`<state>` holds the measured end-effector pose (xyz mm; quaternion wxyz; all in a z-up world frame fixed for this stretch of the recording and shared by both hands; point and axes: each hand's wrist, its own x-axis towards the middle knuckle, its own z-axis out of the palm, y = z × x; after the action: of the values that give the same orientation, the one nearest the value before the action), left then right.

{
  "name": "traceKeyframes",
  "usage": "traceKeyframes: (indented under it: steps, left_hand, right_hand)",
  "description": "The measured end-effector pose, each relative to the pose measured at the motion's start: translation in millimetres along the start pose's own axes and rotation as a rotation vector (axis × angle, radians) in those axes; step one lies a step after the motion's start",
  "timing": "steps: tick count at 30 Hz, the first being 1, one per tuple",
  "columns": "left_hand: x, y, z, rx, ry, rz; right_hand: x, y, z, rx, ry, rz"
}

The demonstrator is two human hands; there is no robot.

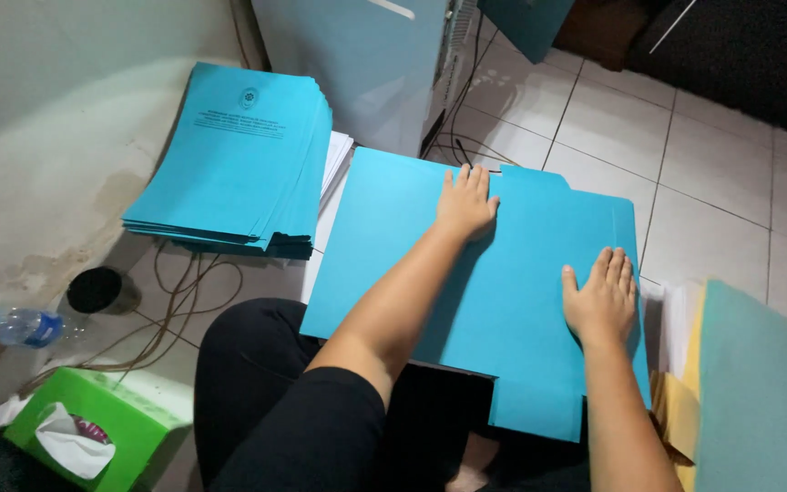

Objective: The person sits on the floor and folds light blue file folders by hand. They repeatedly pick up a folder, open it, and fold the side flaps inward to close it, then place it on a stack.

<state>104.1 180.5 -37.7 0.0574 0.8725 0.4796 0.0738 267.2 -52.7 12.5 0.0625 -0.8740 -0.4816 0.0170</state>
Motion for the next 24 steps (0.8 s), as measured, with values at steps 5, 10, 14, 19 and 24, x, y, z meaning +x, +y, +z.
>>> traceKeyframes:
  steps: [5, 10, 14, 19, 24]
  left_hand:
    - [-16, -3, -32, 0.002, -0.035, 0.029]
    - [-91, 1, -43, -0.029, -0.068, 0.073]
    - [-190, 6, -78, -0.034, -0.11, 0.154]
    - [-239, 0, -98, -0.1, -0.133, 0.173]
    - [-234, 0, -91, -0.09, -0.126, 0.172]
  right_hand:
    - [-2, -6, -11, 0.022, -0.023, 0.015]
    - [1, 0, 0, 0.009, -0.026, 0.017]
    - [8, 7, 8, -0.011, -0.013, 0.013]
    - [7, 1, 16, -0.061, 0.007, -0.008]
    - [-16, -62, 5, -0.1, -0.011, -0.357]
